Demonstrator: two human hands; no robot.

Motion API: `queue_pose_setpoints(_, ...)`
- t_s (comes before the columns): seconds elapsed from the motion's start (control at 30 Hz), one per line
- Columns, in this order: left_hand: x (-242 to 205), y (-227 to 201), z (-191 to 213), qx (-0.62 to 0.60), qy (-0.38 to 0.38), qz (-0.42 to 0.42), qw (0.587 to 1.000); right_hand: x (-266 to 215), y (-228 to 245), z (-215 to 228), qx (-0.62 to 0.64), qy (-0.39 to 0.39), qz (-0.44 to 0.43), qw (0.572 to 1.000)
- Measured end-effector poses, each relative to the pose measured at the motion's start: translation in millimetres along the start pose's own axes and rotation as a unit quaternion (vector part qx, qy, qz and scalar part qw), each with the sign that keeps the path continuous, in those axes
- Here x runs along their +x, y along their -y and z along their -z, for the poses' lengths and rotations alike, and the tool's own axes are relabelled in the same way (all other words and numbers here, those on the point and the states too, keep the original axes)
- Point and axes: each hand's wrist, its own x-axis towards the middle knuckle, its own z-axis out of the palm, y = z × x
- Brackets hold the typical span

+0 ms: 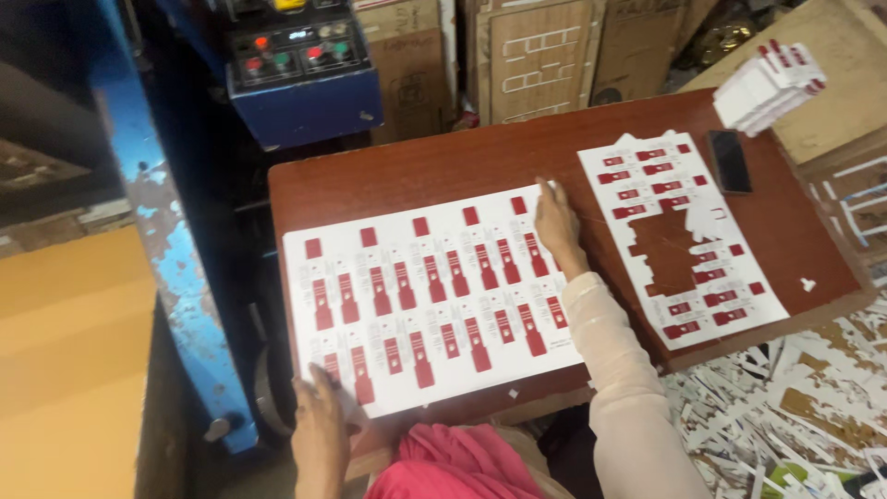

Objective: The person repeatedly picks up sheets of red labels, separates them by hand, and places them on a table. The person also feeds sheets into a machine and stacks the separated labels into piles.

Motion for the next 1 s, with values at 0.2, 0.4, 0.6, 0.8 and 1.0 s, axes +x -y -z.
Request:
queue_pose_setpoints(0.2, 6, 18, 1, -0.049, -0.075, -0.105, 0.99, 6, 7, 5, -0.023, -0.008, -0.02, 1.0)
queue_pose_setpoints(0.4, 3, 18, -22, -0.049, 0.007, -0.076, 0.996, 11, 27, -3, -0.036, -0.007, -0.118, 0.992)
queue_pose_setpoints(0.6, 17, 33, -21, -0.014, -0.274, -0.237, 0.932, 0, 37, -15, -0.067, -0.072, -0.067, 0.993)
queue_pose_setpoints(0.8, 15, 37, -17, -0.128, -0.02, -0.073, 0.989, 12, 18, 7, -0.024, -0.011, -0.076, 0.997)
queue_pose_setpoints(1.0, 14, 43, -49, -0.059, -0.1, -0.049, 0.992, 31, -6, 22, -0.056, 0.075, -0.004, 0.996)
